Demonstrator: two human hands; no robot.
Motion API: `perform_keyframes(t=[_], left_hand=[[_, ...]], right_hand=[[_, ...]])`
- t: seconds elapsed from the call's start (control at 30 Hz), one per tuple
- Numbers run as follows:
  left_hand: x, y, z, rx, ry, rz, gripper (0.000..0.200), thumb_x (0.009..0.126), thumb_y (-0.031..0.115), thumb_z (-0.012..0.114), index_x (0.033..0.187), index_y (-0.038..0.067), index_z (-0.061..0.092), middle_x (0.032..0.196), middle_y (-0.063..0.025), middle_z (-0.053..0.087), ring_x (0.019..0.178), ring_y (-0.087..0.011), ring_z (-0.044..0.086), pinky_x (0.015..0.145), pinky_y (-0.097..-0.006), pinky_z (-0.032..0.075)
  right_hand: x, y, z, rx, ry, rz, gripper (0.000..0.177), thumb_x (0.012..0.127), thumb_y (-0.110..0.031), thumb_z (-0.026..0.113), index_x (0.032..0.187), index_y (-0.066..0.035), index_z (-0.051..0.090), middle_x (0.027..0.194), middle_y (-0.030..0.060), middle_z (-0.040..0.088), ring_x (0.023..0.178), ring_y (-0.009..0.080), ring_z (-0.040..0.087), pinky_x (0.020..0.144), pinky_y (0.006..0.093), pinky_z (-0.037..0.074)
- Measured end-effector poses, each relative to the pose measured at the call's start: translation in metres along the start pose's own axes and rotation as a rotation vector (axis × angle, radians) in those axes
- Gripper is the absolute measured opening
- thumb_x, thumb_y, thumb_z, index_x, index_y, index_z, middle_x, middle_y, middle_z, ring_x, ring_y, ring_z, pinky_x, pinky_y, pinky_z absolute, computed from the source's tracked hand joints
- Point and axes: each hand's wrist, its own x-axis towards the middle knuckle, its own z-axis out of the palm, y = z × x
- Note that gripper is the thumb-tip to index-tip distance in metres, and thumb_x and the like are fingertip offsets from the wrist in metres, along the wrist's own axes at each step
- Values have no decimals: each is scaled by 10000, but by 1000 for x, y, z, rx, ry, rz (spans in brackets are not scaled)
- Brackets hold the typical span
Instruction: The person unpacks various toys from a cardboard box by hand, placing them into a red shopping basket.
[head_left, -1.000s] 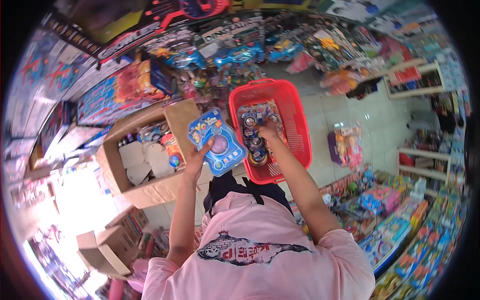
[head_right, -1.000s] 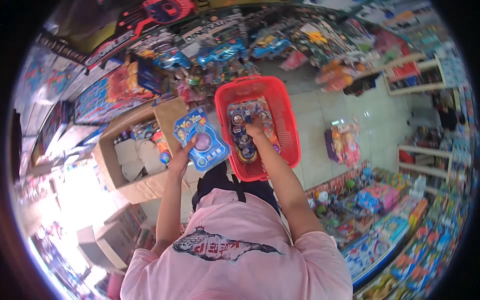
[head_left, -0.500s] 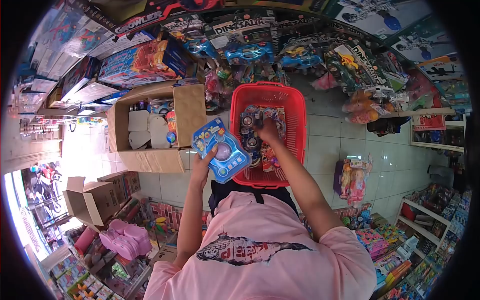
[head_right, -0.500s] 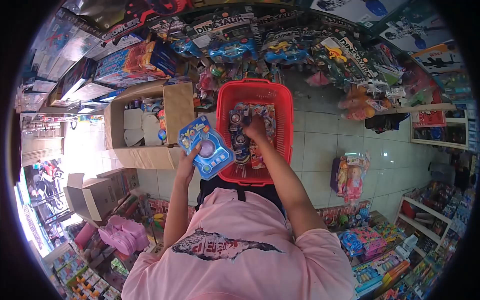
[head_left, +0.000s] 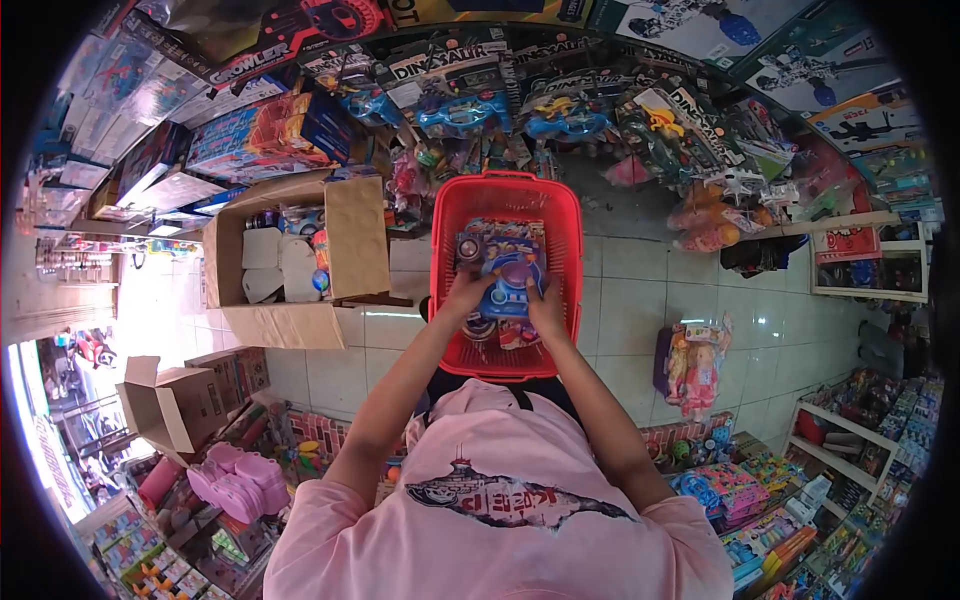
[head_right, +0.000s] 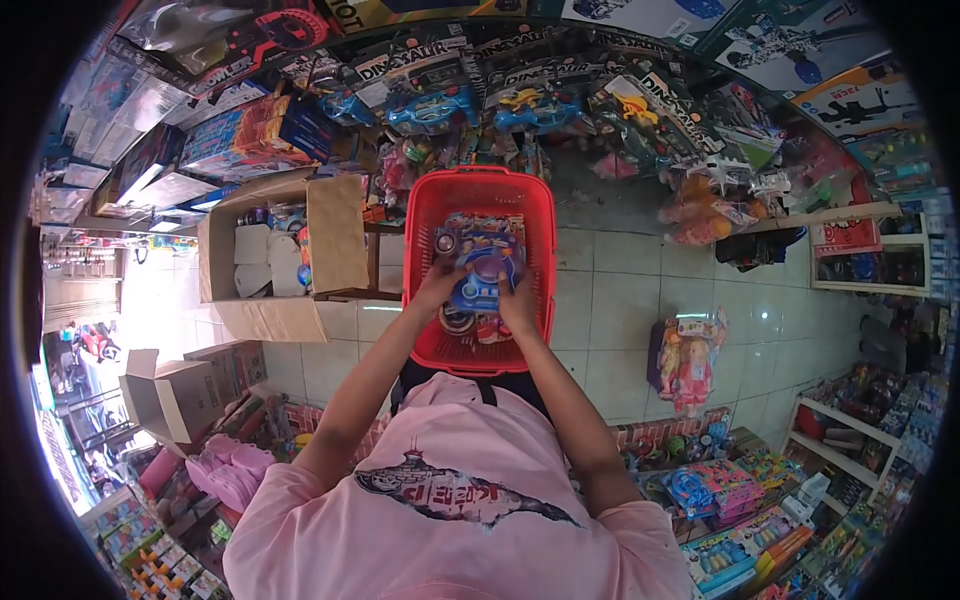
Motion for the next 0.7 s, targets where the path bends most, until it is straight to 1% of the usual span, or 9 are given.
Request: perform_keyframes(t=[0.07,0.13,0.2,0.3,0.43,0.5,0.57,0.63,0.7], left_hand=[[36,-32,7,31,0,15,580,888,218,724,1342,-38,469,1226,-188,630,1164,-267,607,1000,-376,467],[52,-38,20,594,287,381,594,906,214,684,1373,-55,433,1270,-240,599,1193,-318,594,1013,-386,457],[47,-14,24,618,214,316,639,903,232,675,1392,-68,393,1322,-286,553,1246,-376,548,1051,-408,421],[65,-29,18,705,200,323,664,886,246,691,1391,-69,397,1330,-283,555,1232,-363,562,1043,-407,431],[32,-4,10,562,155,204,494,863,219,693,1265,-21,534,1254,-264,572,1237,-400,533,1041,-418,419],[-7,24,3,522,111,148,401,876,192,683,1208,-7,580,1187,-231,610,1180,-384,578,1003,-411,448],[-45,39,-9,441,219,673,232,936,151,622,1106,-6,620,1033,-171,638,1033,-338,639,868,-399,499],[-71,35,-32,573,396,745,207,949,154,608,1098,11,622,978,-140,656,946,-275,649,803,-378,500],[-92,17,-57,708,576,807,184,963,156,595,1091,27,623,922,-108,674,858,-213,658,739,-357,501]], right_hand=[[29,21,12,-59,37,-15,565,976,-251,592,1400,31,347,1287,287,552,1208,415,556,1007,445,431],[57,45,25,-117,73,-27,531,984,-199,576,1404,21,338,1281,293,553,1217,425,544,1017,442,423],[75,58,35,-222,280,-320,569,952,-197,605,1400,24,333,1277,303,549,1227,452,520,1028,471,413],[69,38,30,-407,50,-56,778,928,-221,614,1495,76,171,1434,364,384,1344,452,409,1144,450,308],[61,42,18,-506,-42,-132,736,892,-183,647,1469,65,265,1385,360,433,1291,461,462,1106,465,364],[39,9,-6,-512,-28,-389,419,847,-98,658,1230,21,533,1088,229,636,1043,417,607,923,484,488],[12,-36,-36,-184,32,-445,206,857,-54,627,1053,7,619,972,172,659,893,344,655,808,410,526],[-1,-56,-63,-299,342,-675,137,871,-10,577,997,2,627,938,145,663,799,274,661,721,349,517],[5,-24,-78,-153,479,-497,110,904,-45,565,985,2,621,920,162,669,805,342,648,726,401,509]])
